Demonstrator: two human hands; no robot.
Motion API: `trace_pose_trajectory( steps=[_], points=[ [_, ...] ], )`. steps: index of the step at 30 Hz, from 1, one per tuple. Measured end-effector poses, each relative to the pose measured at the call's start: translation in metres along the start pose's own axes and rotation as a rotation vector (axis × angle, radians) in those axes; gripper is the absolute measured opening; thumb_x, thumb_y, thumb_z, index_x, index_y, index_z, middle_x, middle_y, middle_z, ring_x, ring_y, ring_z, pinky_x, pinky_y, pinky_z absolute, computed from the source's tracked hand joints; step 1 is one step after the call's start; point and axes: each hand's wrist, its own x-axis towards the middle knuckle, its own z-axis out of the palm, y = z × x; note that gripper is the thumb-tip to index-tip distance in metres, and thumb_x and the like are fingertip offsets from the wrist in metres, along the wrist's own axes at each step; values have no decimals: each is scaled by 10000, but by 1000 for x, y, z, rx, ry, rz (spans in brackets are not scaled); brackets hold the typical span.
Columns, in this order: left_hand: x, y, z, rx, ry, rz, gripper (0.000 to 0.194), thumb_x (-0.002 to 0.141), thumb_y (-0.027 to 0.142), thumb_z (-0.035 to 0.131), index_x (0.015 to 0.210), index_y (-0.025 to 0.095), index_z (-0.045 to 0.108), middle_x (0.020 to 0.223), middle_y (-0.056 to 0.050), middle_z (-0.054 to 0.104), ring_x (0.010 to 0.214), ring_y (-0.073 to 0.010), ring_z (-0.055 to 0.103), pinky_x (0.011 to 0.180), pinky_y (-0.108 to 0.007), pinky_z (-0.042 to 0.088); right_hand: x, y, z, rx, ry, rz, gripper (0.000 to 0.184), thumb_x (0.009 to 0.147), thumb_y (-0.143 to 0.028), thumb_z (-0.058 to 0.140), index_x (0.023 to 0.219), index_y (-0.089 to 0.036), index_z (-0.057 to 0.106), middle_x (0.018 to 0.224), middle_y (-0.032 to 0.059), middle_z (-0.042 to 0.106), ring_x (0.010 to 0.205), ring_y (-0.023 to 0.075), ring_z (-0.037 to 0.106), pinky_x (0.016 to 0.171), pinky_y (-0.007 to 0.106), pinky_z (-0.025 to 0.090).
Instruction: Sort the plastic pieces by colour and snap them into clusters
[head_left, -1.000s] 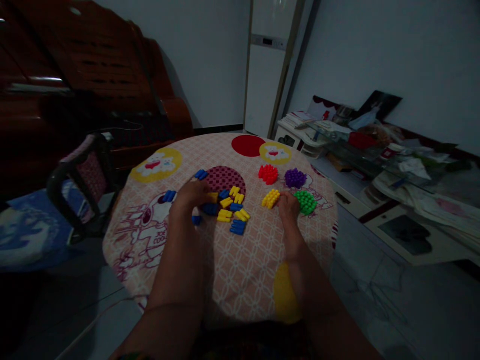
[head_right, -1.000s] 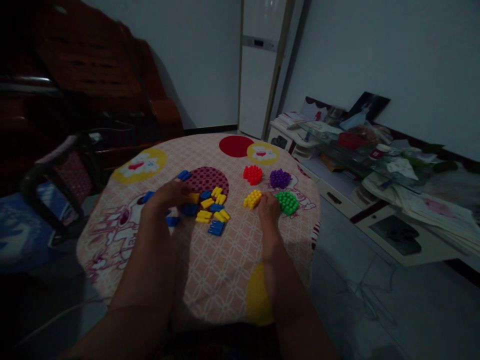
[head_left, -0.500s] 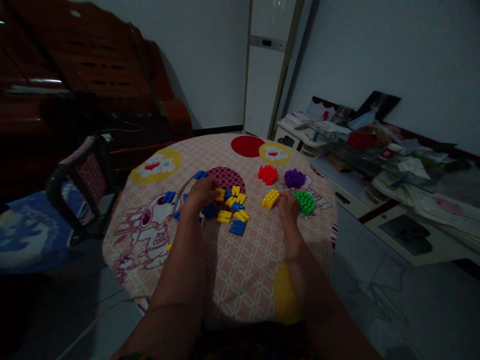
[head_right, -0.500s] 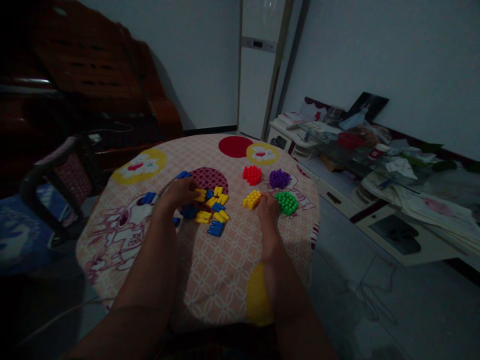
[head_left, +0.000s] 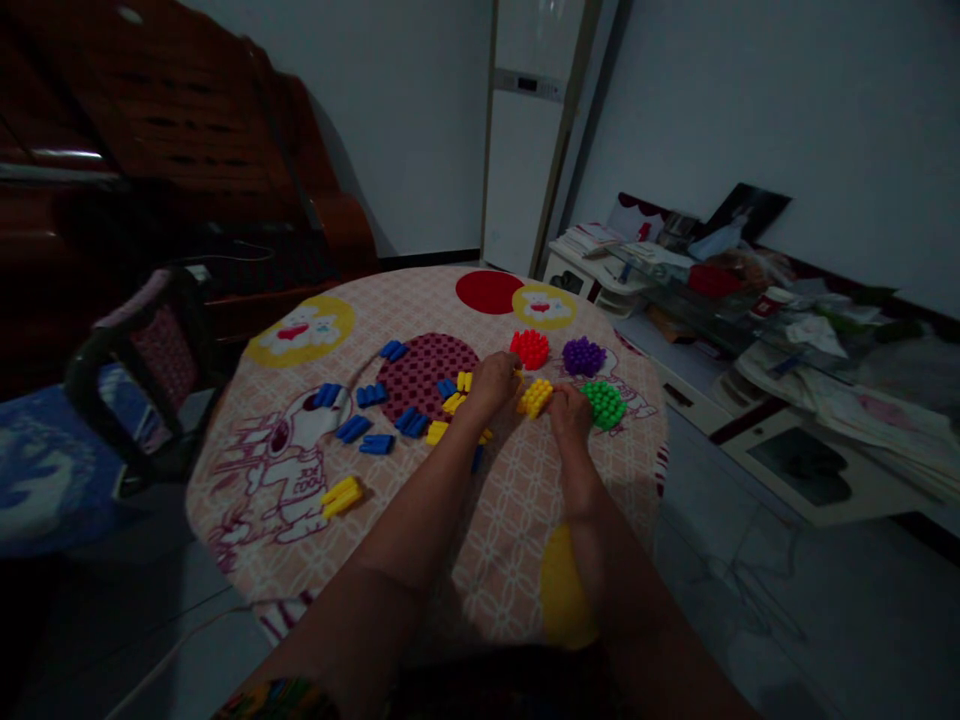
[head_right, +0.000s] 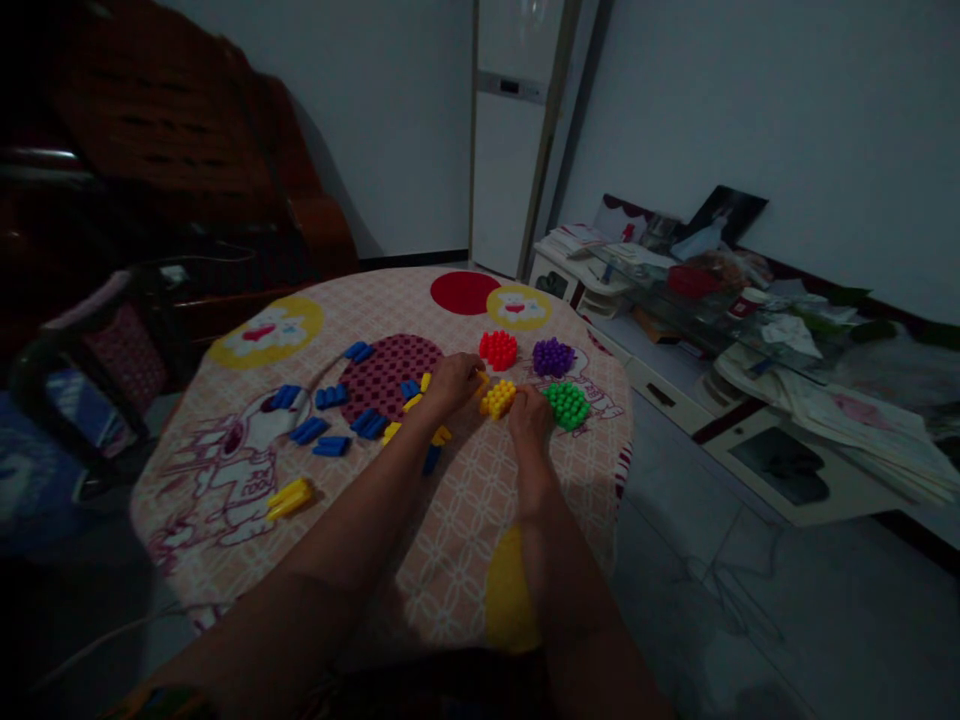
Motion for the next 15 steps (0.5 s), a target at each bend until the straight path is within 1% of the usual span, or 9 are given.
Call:
trace_pose_trajectory(
  steps=[5,9,11,12,13,15],
  points=[
    [6,-4,11,-70,-46,76,333,848,171,574,1150,153,712,1095,-110,733,1009,-219,663,940,-311,486,1,0,0,-8,-14,-7,409,851,-255,351,962,-181,737,819,60,713,798,205,606,715,287,412],
    [4,-2,16,-127,-40,117,316,891,184,530,1145,154,717,1122,-105,741,1023,-211,671,959,-305,483,1,-1,-1,-16,-8,1,409,861,-251,354,969,-175,741,865,72,724,822,207,607,728,291,406],
    [2,-4,10,-146,-34,111,326,909,186,508,1161,146,710,1126,-110,741,1029,-206,674,951,-297,487,1,-1,-1,-22,-10,9,408,861,-246,356,973,-173,742,843,68,718,807,206,604,727,290,404],
    [1,-6,4,-153,-33,99,335,908,187,513,1180,138,701,1127,-115,740,1026,-205,676,942,-294,490,1,-1,-1,-23,-11,11,408,859,-245,358,978,-172,741,829,65,713,796,205,602,726,289,405],
    [-1,-10,-5,-157,-29,80,345,900,188,528,1199,129,691,1123,-118,740,1015,-205,679,927,-292,495,1,-1,-1,-21,-11,12,408,856,-245,360,984,-171,740,817,62,710,787,204,600,723,288,407],
    [-5,-23,-28,-147,-25,33,360,878,192,566,1214,126,678,1091,-111,744,969,-201,682,885,-286,503,1,0,0,-11,-12,13,410,853,-249,360,994,-169,736,802,58,705,775,203,601,709,284,410]
  ],
)
